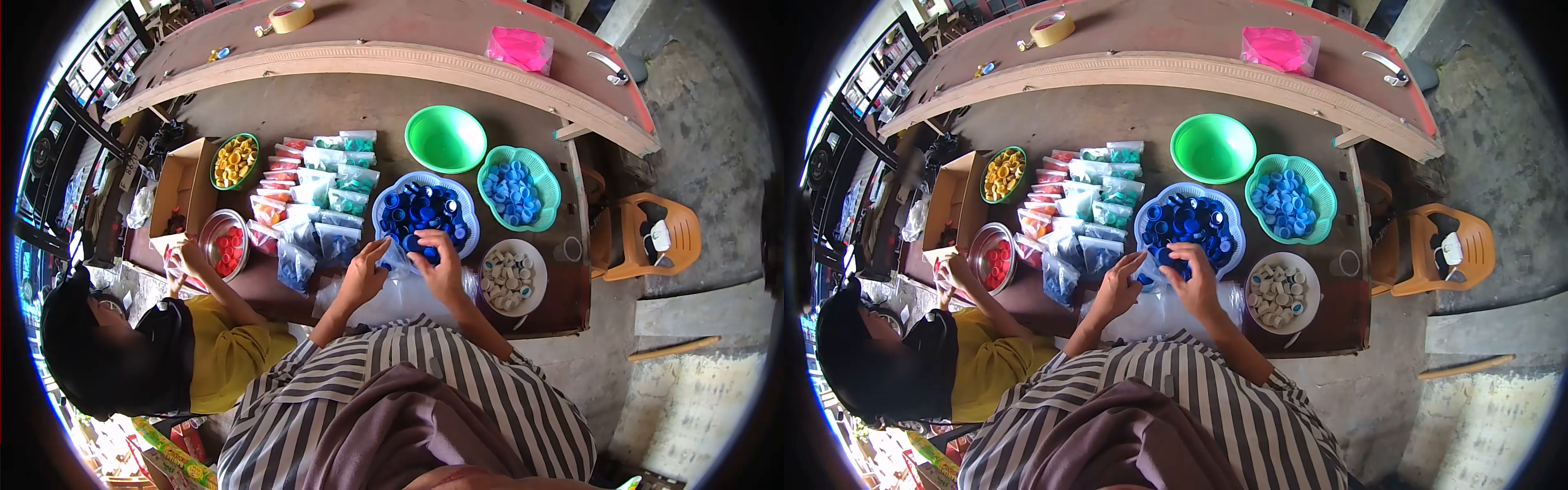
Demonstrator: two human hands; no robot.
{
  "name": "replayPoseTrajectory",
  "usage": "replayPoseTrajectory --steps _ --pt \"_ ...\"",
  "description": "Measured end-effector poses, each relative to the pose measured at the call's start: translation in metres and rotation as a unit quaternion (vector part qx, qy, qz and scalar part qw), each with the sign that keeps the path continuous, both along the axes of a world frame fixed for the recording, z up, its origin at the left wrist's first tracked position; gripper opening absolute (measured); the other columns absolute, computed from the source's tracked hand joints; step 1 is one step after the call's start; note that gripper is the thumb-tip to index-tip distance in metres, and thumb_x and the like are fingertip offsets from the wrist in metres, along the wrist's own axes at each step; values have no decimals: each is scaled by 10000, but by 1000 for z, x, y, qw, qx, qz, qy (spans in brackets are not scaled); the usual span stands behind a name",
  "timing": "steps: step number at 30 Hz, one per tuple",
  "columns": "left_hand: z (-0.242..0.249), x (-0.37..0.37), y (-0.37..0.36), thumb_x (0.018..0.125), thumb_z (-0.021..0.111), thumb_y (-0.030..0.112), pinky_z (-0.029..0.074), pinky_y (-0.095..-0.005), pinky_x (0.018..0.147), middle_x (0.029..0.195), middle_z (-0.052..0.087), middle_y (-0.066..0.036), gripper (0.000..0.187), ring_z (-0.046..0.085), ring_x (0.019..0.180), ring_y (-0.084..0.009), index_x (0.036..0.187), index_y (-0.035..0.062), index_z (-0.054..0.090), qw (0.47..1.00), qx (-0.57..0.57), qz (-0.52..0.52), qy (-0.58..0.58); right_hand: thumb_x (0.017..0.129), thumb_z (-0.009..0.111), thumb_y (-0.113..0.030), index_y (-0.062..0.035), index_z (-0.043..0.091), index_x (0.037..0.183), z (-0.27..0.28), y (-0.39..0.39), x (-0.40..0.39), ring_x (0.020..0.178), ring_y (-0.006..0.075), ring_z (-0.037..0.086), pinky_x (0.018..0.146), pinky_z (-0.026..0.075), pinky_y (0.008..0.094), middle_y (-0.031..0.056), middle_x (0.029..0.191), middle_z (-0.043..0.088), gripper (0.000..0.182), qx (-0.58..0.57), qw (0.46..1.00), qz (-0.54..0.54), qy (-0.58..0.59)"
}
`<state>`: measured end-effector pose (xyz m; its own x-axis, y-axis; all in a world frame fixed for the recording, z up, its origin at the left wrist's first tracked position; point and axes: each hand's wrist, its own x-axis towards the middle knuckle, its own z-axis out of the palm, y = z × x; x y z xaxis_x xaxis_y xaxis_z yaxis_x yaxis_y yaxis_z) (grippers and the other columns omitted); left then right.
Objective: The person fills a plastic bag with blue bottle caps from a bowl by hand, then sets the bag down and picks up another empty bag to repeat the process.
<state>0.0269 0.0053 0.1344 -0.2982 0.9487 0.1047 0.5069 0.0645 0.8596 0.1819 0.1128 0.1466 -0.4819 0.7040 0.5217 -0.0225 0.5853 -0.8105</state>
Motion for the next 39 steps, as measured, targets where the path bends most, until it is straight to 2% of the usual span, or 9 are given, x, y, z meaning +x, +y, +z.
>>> replayPoseTrajectory --steps 2,3,8,10,14,26,36,38,39 --pt "0 0 0 690 518 -43 454 -386 951 1256 550 -242 589 559 1118 -400 1278 -13 531 1000 10 2 -9 736 741 -13 -49 574 955 0 -14 -4 1016 296 577 867 458 369 97 1117 607 278 61 998 21 -29" --pt "2 0 0 690 515 -42 450 -383 958 1254 550 -244 581 558 1122 -397 1270 -21 535 1000 16 2 -8 743 733 -46 -54 610 923 1 -13 -3 1061 278 544 901 427 378 69 1134 597 218 128 975 60 -174" --pt "4 -1 -4 690 501 -49 445 -377 966 1260 554 -232 572 563 1129 -379 1259 -29 542 1000 11 7 -2 770 708 -74 -78 679 921 -15 -12 -3 1047 270 545 892 422 379 56 1084 605 154 125 973 57 -184" --pt "13 -2 -5 692 497 -51 460 -372 940 1271 554 -217 570 575 1117 -367 1260 -25 546 1000 4 15 8 776 702 -76 -76 676 915 -26 7 -2 1003 276 565 872 431 374 71 1023 618 140 48 995 10 -86" --pt "14 -3 -4 704 493 -41 484 -364 887 1286 546 -207 574 591 1087 -367 1274 -3 542 999 -39 23 -24 802 681 -73 -71 649 840 -64 59 19 895 285 568 808 452 384 83 922 607 49 57 973 -149 -169" --pt "6 1 7 699 493 -38 456 -367 943 1266 548 -228 587 570 1114 -383 1282 10 541 999 -38 18 -14 682 802 -218 -129 653 901 -100 89 1 1002 271 513 837 410 413 56 1025 535 280 90 843 -169 -503" --pt "3 0 16 701 497 -44 465 -372 934 1269 551 -223 590 568 1112 -384 1287 17 537 998 -52 3 -17 757 748 -180 -139 575 1056 -104 94 3 1007 288 542 837 418 438 69 1052 556 348 103 904 -99 -403" --pt "-7 -1 16 713 476 -84 513 -278 553 1305 539 -177 628 629 574 -168 1324 53 526 999 -3 -15 48 789 704 -151 -141 579 1015 -111 97 1 1011 285 544 832 415 450 56 997 577 259 64 909 -130 -390" --pt "-4 -1 15 713 476 -84 513 -278 553 1305 539 -177 628 629 574 -168 1324 53 526 999 -2 -15 49 789 704 -151 -141 579 1015 -111 97 0 1011 285 544 832 415 450 56 997 577 259 66 910 -131 -388"
